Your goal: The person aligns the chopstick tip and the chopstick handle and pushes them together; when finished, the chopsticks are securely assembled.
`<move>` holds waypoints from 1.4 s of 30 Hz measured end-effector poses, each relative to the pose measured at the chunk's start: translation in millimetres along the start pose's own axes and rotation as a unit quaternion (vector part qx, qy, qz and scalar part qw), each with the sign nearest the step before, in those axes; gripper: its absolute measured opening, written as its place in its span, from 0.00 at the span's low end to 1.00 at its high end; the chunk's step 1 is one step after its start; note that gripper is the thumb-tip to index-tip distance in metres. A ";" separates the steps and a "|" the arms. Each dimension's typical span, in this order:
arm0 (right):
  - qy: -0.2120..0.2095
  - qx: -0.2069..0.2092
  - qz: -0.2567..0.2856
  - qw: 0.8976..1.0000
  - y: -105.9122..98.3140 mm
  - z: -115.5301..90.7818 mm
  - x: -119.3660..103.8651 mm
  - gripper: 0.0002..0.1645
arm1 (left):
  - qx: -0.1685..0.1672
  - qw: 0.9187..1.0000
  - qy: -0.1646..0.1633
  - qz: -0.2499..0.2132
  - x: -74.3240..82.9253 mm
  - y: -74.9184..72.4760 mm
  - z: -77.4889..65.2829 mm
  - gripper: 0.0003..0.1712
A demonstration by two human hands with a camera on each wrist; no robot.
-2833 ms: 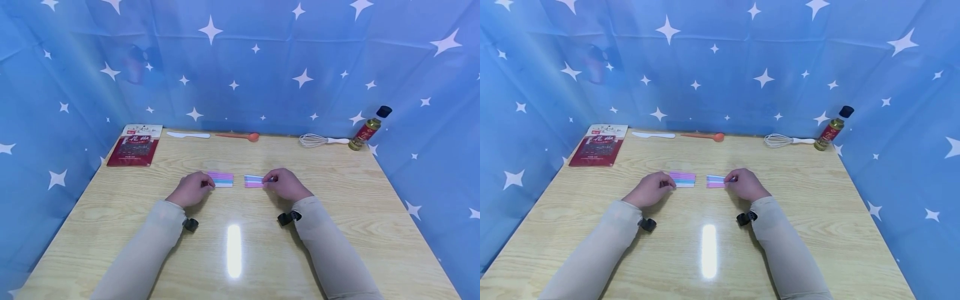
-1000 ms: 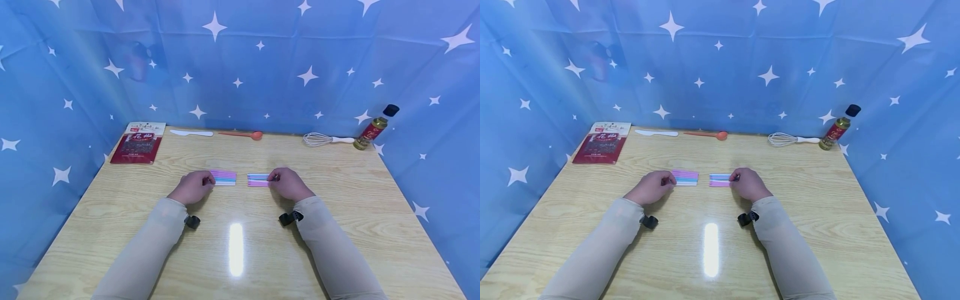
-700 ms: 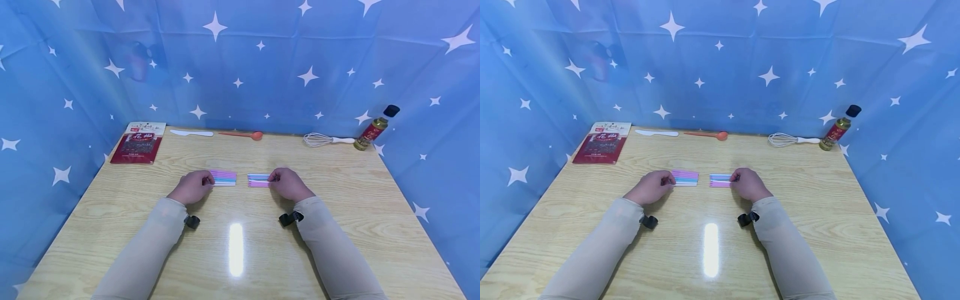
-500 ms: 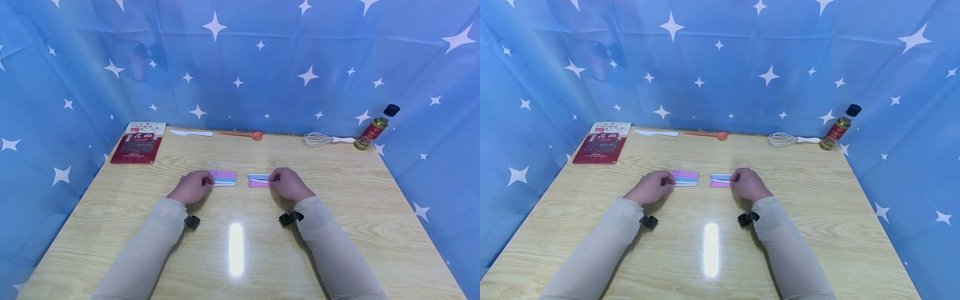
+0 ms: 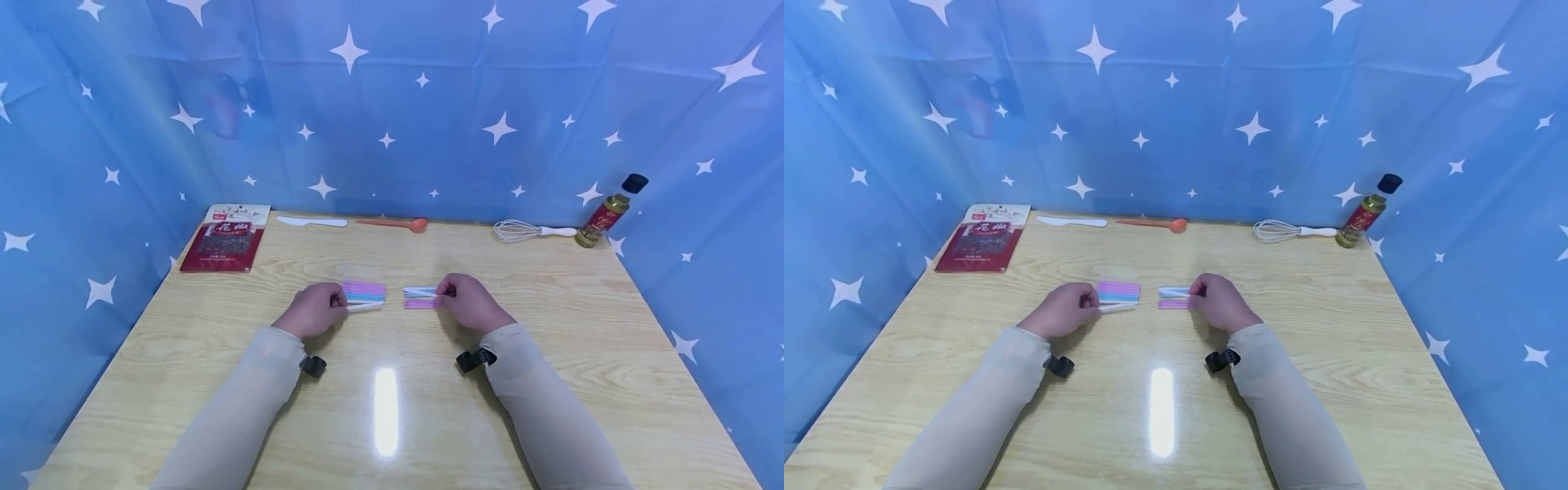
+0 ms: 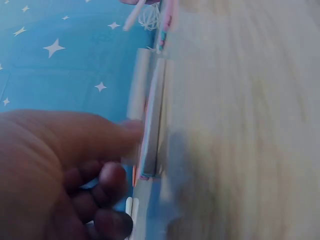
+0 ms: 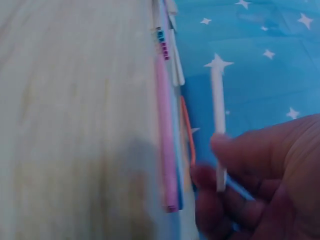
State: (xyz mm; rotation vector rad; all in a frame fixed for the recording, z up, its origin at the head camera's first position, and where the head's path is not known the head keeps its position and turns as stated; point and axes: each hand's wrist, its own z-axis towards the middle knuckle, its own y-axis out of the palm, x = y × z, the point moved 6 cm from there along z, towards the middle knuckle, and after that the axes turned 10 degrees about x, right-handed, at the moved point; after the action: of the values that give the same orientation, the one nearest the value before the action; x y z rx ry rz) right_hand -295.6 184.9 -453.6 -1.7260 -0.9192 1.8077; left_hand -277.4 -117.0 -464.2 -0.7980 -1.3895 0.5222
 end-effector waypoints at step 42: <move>-0.090 0.049 0.156 0.983 -8.2 -6.6 -19.2 0.11 | 0.102 0.971 0.084 -0.199 19.9 -9.9 -4.3 0.03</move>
State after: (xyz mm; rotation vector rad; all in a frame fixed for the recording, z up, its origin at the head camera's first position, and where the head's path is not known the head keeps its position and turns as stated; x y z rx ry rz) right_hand -288.2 177.2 -434.6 -1.7434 -0.6405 2.2001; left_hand -271.7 -109.4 -443.7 -0.3725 -1.2725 0.2705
